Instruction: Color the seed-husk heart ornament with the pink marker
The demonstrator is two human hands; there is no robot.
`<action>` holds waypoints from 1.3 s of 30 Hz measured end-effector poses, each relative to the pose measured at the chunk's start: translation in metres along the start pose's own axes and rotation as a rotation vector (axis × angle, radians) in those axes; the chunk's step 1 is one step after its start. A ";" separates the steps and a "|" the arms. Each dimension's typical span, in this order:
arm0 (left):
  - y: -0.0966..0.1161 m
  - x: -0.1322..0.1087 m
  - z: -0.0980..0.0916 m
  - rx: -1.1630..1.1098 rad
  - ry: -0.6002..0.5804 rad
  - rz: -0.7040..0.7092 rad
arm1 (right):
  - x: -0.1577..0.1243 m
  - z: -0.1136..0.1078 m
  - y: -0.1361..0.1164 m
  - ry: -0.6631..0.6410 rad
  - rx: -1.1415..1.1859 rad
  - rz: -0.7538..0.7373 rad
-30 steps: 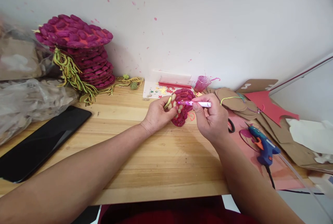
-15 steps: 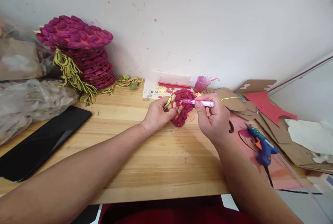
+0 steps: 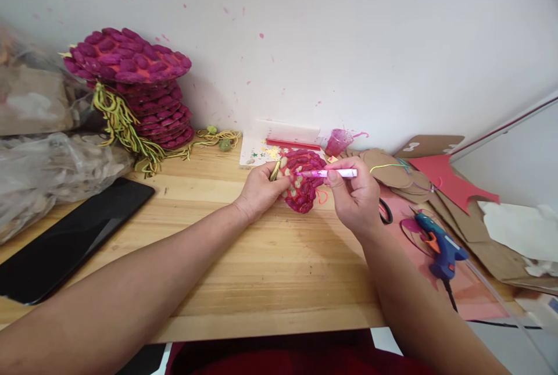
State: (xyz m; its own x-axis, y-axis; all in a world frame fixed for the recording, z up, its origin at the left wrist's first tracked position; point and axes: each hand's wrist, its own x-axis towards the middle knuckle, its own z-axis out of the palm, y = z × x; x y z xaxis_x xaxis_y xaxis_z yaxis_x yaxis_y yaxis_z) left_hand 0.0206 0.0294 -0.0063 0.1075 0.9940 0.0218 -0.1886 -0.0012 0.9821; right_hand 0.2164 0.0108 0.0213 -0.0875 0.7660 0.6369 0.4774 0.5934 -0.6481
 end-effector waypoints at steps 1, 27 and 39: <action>0.000 0.000 0.000 -0.002 -0.001 -0.001 | 0.000 0.000 0.001 0.002 0.012 0.006; -0.001 0.000 0.002 -0.174 -0.027 -0.071 | 0.003 -0.001 0.007 0.070 0.081 0.039; 0.000 -0.001 0.002 -0.239 -0.037 -0.102 | 0.003 -0.001 0.007 0.045 0.038 0.016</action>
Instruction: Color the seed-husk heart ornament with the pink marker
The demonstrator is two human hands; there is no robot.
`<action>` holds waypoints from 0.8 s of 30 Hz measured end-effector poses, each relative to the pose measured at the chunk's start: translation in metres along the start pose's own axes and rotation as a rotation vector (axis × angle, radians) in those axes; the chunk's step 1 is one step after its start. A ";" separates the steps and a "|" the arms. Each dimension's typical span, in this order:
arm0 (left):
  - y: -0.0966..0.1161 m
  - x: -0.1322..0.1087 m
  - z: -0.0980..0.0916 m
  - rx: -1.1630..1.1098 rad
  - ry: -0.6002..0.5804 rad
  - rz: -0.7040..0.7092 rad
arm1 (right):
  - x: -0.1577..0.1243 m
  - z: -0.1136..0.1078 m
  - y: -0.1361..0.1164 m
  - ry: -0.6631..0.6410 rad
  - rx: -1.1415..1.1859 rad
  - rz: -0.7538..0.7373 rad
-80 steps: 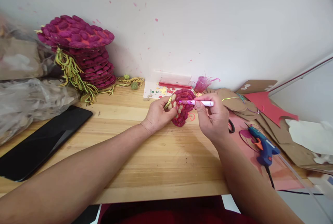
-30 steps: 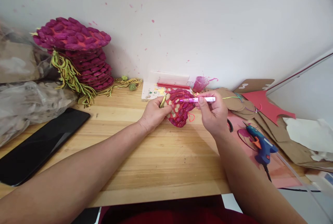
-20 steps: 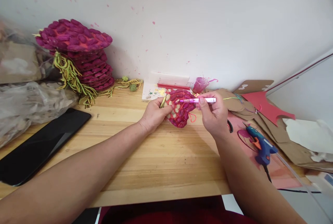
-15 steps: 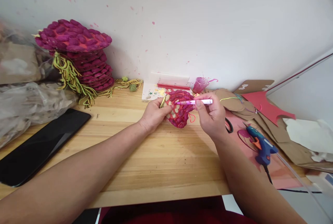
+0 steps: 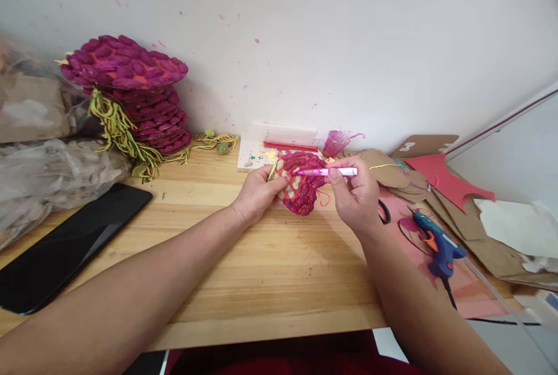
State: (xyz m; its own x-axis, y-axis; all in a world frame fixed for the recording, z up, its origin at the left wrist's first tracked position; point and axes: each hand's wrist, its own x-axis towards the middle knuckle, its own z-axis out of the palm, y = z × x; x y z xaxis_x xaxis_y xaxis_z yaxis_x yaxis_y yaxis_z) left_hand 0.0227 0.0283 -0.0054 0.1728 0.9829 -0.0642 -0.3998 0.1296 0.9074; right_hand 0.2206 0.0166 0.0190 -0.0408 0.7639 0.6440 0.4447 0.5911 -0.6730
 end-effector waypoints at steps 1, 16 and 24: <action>0.000 0.000 0.000 -0.003 0.002 -0.005 | 0.000 0.000 0.000 -0.002 0.000 -0.004; 0.001 -0.001 0.000 -0.018 0.012 -0.041 | 0.000 0.000 -0.004 -0.011 -0.050 -0.021; 0.001 0.000 0.001 -0.030 -0.006 -0.031 | -0.001 0.001 -0.005 0.018 -0.038 -0.059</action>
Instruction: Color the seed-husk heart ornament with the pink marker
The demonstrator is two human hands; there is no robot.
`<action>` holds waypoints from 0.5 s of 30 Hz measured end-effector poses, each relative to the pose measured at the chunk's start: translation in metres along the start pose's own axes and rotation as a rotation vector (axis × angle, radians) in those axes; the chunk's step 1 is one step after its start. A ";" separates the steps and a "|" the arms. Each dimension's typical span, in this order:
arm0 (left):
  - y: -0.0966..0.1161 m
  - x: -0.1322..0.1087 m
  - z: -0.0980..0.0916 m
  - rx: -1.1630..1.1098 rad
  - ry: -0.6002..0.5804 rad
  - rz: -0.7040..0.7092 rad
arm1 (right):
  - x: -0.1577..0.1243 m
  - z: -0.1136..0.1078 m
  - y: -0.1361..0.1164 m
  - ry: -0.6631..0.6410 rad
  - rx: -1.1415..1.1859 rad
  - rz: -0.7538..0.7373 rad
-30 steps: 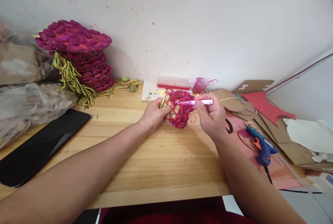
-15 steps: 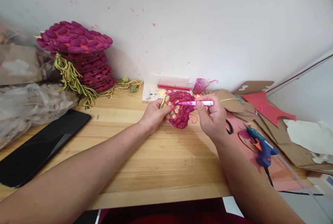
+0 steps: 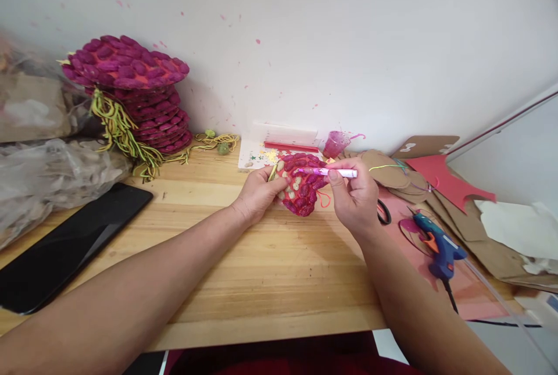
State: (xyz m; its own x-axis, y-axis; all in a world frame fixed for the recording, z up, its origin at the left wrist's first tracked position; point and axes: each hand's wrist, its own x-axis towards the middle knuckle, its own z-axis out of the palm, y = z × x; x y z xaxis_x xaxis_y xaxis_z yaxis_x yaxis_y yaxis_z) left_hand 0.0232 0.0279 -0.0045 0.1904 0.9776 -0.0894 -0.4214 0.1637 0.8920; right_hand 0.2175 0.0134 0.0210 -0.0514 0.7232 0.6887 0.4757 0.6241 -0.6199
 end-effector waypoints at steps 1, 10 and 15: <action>0.000 0.000 0.000 -0.006 -0.005 0.000 | 0.000 0.000 0.000 0.007 0.008 0.003; 0.001 -0.001 0.000 0.041 -0.006 0.023 | 0.000 0.000 0.000 0.005 -0.048 0.002; -0.001 0.000 -0.001 0.143 0.031 0.058 | 0.001 0.000 0.001 -0.001 0.008 0.001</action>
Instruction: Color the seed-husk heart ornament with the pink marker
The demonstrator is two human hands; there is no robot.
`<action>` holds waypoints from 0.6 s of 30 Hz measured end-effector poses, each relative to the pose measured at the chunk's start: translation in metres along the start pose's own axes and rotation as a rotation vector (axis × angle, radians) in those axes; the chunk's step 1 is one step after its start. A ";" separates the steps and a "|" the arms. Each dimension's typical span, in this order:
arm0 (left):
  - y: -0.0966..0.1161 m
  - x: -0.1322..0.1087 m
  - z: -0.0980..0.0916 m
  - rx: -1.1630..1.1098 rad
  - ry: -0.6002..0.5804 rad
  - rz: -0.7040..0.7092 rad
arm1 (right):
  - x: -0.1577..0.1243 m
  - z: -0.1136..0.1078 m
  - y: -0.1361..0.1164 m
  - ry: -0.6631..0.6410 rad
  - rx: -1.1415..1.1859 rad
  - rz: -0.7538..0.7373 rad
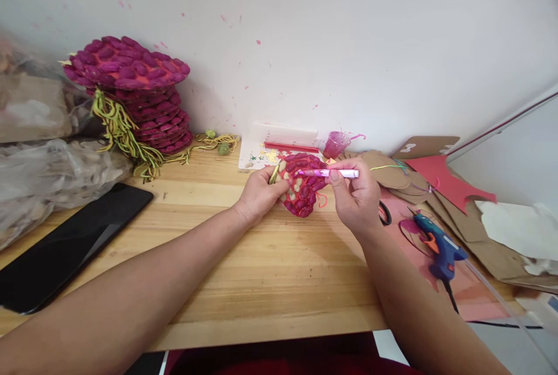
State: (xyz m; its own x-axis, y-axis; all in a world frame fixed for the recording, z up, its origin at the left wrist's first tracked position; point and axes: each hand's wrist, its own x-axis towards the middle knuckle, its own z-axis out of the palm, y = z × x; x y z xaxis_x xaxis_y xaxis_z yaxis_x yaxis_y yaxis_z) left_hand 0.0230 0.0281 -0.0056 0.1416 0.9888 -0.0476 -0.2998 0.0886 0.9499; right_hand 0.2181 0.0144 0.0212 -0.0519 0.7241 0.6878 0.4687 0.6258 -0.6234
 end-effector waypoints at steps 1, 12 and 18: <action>0.000 0.000 0.000 0.024 0.006 0.014 | 0.000 0.000 0.000 -0.014 -0.009 -0.007; 0.003 -0.001 0.000 0.144 0.010 0.118 | 0.000 -0.002 -0.004 -0.033 -0.070 -0.043; 0.001 -0.001 0.000 0.145 -0.001 0.128 | -0.001 -0.003 0.000 -0.007 -0.035 0.003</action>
State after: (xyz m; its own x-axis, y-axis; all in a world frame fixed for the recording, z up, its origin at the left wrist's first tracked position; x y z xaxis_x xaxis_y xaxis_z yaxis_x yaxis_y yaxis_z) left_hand 0.0222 0.0269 -0.0044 0.1122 0.9907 0.0764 -0.1759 -0.0559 0.9828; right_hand 0.2211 0.0129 0.0217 -0.0570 0.7281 0.6831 0.4992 0.6133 -0.6121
